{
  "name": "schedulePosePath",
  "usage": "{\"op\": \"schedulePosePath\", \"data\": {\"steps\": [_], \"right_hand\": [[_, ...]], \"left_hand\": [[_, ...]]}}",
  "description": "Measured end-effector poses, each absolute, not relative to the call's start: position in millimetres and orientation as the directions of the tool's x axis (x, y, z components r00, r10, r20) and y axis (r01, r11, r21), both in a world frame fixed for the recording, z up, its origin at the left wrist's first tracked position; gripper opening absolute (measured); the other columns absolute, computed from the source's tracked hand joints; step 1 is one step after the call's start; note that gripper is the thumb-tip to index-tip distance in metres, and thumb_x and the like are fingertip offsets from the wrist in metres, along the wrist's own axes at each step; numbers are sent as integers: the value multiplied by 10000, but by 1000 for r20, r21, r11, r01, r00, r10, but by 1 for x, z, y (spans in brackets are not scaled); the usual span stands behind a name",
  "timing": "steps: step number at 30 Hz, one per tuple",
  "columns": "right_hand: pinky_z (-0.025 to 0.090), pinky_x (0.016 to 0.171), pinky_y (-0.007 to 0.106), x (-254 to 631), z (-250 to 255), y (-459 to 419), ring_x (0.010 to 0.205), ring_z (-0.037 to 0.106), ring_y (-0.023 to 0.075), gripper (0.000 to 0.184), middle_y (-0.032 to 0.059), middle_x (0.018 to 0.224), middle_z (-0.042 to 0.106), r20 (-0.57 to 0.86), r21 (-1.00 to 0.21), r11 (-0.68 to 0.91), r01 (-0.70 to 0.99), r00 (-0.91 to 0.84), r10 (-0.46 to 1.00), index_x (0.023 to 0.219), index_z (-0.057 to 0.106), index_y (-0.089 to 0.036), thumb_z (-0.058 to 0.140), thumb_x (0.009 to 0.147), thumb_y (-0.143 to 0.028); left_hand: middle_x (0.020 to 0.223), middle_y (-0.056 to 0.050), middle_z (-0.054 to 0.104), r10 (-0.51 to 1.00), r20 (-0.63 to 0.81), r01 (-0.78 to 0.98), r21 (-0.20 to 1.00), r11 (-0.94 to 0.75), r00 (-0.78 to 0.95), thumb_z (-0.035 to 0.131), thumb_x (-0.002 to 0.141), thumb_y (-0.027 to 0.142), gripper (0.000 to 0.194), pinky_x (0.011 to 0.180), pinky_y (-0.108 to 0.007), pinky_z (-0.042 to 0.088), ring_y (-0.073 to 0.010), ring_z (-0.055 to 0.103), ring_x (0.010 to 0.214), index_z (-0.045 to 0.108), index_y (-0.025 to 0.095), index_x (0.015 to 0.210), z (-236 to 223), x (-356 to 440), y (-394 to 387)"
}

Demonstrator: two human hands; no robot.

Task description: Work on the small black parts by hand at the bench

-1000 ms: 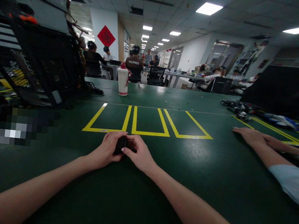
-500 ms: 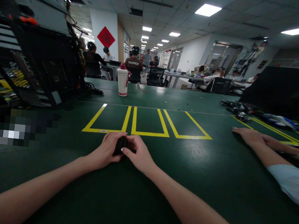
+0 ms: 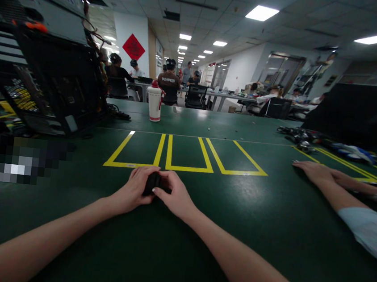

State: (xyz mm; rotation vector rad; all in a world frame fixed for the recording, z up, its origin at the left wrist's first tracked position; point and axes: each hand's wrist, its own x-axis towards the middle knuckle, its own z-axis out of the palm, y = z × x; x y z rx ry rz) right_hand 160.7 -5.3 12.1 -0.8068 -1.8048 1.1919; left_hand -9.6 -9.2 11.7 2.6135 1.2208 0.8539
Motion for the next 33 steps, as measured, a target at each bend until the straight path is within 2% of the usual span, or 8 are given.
{"op": "schedulePosePath", "data": {"steps": [6,12,17,21,28,33], "right_hand": [[405,924,356,160,13,-7,1000,515,150,232,20,1002,518,296,-936,350,32,-465,834,969,468,-213,520,747,-171],[379,944,392,161,14,-5,1063,485,177,378,52,1117,489,242,-946,312,84,-457,856,1103,417,-219,528,744,-185],[387,939,365,161,12,-5,1033,507,165,333,30,1035,517,268,-944,327,47,-468,842,1005,450,-213,578,702,-162],[432,889,357,160,13,-6,964,546,155,262,14,967,539,268,-951,310,7,-484,833,968,456,-216,551,727,-175],[390,938,397,162,12,-4,1059,490,181,410,56,1121,486,222,-956,284,66,-468,856,1103,410,-215,558,722,-179],[408,925,377,161,14,-7,1021,511,164,310,23,1029,516,254,-951,307,30,-489,835,1004,445,-213,558,720,-161]], "left_hand": [[1166,-87,393,741,433,667,341,-662,514,548,686,177,611,965,-439,241,-237,360,1107,227,197,1205,12,-9,-9],[1169,-80,394,748,426,666,356,-655,509,552,686,187,606,966,-446,239,-240,365,1102,234,207,1202,14,-10,-10],[1165,-87,396,750,426,675,346,-652,506,562,663,163,624,965,-437,243,-240,360,1105,242,194,1199,13,-9,-10],[1165,-87,395,747,434,675,342,-653,503,563,667,170,621,967,-426,246,-234,358,1108,242,190,1199,11,-9,-9],[1180,-87,395,761,389,666,373,-646,520,547,695,184,593,972,-444,245,-236,365,1116,236,201,1201,22,-9,-14],[1185,-89,391,760,386,665,372,-647,523,542,695,181,590,964,-465,248,-247,363,1122,236,207,1200,23,-9,-14]]}}
